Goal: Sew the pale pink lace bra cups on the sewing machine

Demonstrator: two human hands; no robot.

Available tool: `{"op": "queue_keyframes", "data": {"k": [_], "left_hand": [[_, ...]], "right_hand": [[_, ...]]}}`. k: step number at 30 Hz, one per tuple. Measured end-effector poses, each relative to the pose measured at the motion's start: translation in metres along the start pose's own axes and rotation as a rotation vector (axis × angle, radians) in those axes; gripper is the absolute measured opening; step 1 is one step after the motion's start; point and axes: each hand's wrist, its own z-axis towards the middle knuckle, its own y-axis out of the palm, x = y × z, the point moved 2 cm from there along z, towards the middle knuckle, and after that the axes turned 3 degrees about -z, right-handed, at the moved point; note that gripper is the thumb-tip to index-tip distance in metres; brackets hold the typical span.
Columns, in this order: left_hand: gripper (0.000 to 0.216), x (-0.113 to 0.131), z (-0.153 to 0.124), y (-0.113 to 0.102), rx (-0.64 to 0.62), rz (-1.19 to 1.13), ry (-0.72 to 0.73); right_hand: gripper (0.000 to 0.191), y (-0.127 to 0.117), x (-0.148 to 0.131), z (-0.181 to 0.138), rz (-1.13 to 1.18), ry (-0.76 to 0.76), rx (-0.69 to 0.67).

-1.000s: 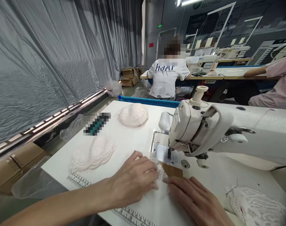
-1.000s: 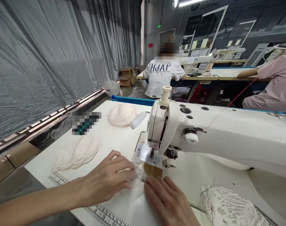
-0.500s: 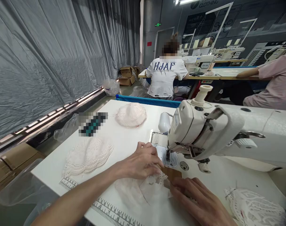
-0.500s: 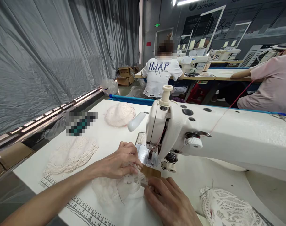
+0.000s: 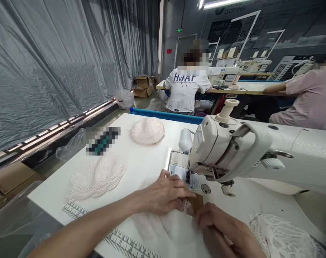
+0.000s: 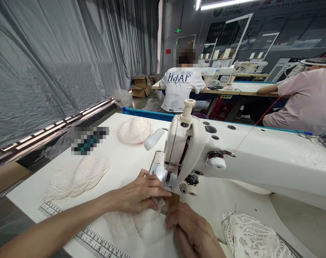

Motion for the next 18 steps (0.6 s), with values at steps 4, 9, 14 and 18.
{"op": "queue_keyframes", "data": {"k": [4, 9, 14, 18], "left_hand": [[0.045, 0.0, 0.001, 0.002, 0.0, 0.058, -0.015], [0.043, 0.007, 0.001, 0.002, 0.007, 0.162, 0.034], [0.029, 0.011, 0.002, 0.002, 0.006, 0.112, 0.036], [0.029, 0.008, 0.003, 0.001, -0.004, 0.039, 0.001]], "right_hand": [[0.022, -0.005, -0.008, 0.004, 0.024, 0.02, 0.009], [0.013, -0.004, -0.006, 0.002, -0.006, 0.029, -0.001], [0.013, 0.002, 0.002, -0.002, -0.076, 0.069, 0.029], [0.016, 0.003, 0.002, -0.003, -0.097, 0.135, 0.021]]}}
